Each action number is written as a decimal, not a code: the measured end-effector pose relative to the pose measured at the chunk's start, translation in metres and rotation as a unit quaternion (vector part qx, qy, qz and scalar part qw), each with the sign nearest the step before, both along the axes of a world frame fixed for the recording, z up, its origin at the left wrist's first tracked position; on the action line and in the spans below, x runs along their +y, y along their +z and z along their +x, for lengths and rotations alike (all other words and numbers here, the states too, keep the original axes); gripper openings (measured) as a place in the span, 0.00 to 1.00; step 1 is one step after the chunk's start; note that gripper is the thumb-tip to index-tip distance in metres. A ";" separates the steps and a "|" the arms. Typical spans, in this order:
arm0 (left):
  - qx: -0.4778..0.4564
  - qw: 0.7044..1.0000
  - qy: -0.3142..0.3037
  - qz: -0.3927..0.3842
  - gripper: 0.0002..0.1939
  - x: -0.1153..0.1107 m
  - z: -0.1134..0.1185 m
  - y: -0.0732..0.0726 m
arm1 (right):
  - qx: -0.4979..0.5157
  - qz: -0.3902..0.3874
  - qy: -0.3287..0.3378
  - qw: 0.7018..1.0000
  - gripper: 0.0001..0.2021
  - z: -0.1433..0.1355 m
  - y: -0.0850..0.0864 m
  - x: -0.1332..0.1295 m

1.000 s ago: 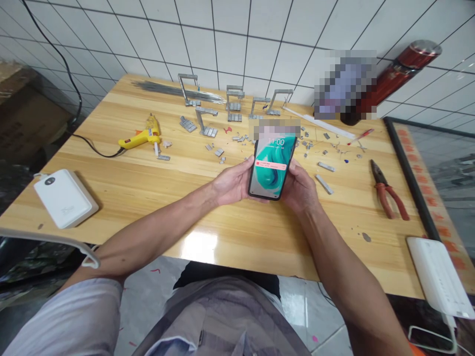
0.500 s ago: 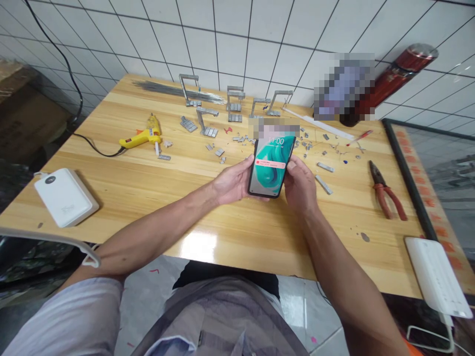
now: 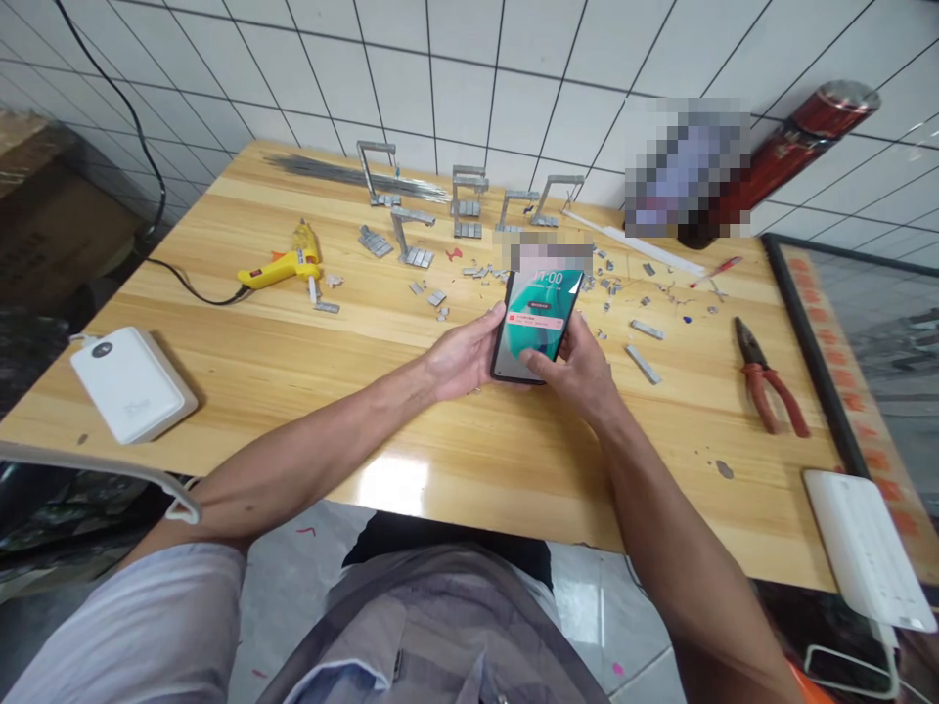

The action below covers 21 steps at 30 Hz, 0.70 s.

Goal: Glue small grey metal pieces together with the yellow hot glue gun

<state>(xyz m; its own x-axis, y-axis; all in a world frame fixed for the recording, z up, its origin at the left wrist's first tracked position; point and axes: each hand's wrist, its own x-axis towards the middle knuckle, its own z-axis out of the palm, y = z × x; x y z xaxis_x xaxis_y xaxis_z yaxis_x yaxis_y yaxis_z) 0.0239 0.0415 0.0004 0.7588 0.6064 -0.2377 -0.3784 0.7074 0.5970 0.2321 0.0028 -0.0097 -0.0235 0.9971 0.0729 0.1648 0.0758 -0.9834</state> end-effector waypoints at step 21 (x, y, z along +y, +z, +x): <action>-0.009 1.000 0.014 0.005 0.31 0.002 -0.001 0.000 | 0.004 0.090 -0.064 0.994 0.23 0.002 -0.003 -0.010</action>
